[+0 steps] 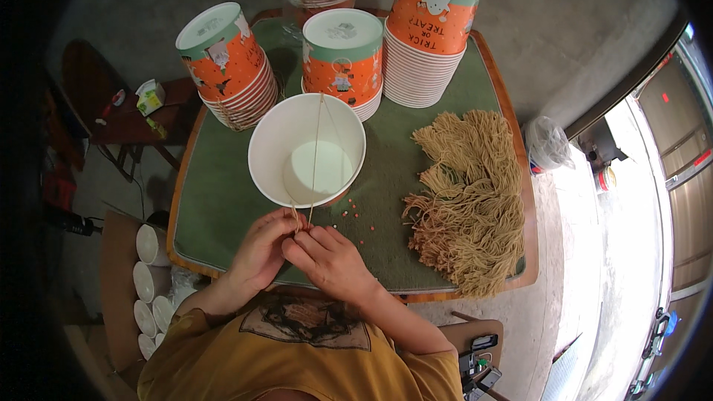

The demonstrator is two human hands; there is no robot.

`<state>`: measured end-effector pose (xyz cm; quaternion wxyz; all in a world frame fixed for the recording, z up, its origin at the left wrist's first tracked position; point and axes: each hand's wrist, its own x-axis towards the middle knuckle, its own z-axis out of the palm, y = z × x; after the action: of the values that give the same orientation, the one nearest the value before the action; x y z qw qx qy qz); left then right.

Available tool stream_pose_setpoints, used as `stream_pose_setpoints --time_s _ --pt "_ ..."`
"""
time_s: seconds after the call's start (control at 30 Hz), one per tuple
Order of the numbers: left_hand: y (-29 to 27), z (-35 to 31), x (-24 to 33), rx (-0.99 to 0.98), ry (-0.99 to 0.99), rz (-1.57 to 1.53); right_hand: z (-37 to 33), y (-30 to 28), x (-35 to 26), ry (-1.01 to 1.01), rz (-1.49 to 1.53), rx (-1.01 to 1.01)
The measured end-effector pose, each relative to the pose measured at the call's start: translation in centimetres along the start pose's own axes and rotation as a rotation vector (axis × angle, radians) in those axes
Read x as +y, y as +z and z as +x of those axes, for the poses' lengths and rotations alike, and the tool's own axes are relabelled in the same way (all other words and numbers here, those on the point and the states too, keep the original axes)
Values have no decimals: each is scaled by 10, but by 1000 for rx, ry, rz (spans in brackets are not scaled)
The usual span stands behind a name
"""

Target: Stringing small decorative beads or items and organizing them with themed paper cups.

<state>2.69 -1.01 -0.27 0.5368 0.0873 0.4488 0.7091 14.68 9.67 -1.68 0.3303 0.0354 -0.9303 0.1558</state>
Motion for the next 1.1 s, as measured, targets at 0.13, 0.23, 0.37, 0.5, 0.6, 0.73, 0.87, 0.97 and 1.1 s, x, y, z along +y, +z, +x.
stream_pose_setpoints --time_s 0.13,0.23,0.37,0.5,0.6,0.73,0.87,0.97,1.1 --pt "4 6 12 48 56 -58 4 -8 4 -121 -14 -88" --pt "1 9 24 69 50 -64 6 -12 4 -154 -22 -151" --pt "-8 11 29 16 22 -24 7 -14 7 -194 -87 -191" --pt "-1 12 32 42 25 -2 7 -20 13 -167 -68 -109" --pt "-11 10 34 34 63 39 14 -51 17 -81 -192 -80" --pt "-20 19 32 -2 126 150 22 -75 43 116 -399 -27" --pt "-48 42 25 89 396 355 37 -76 70 141 -293 -33" --pt "-64 52 36 3 540 617 53 -77 75 155 -44 -29" --pt "-81 28 81 -276 735 564 86 -86 74 648 674 31"
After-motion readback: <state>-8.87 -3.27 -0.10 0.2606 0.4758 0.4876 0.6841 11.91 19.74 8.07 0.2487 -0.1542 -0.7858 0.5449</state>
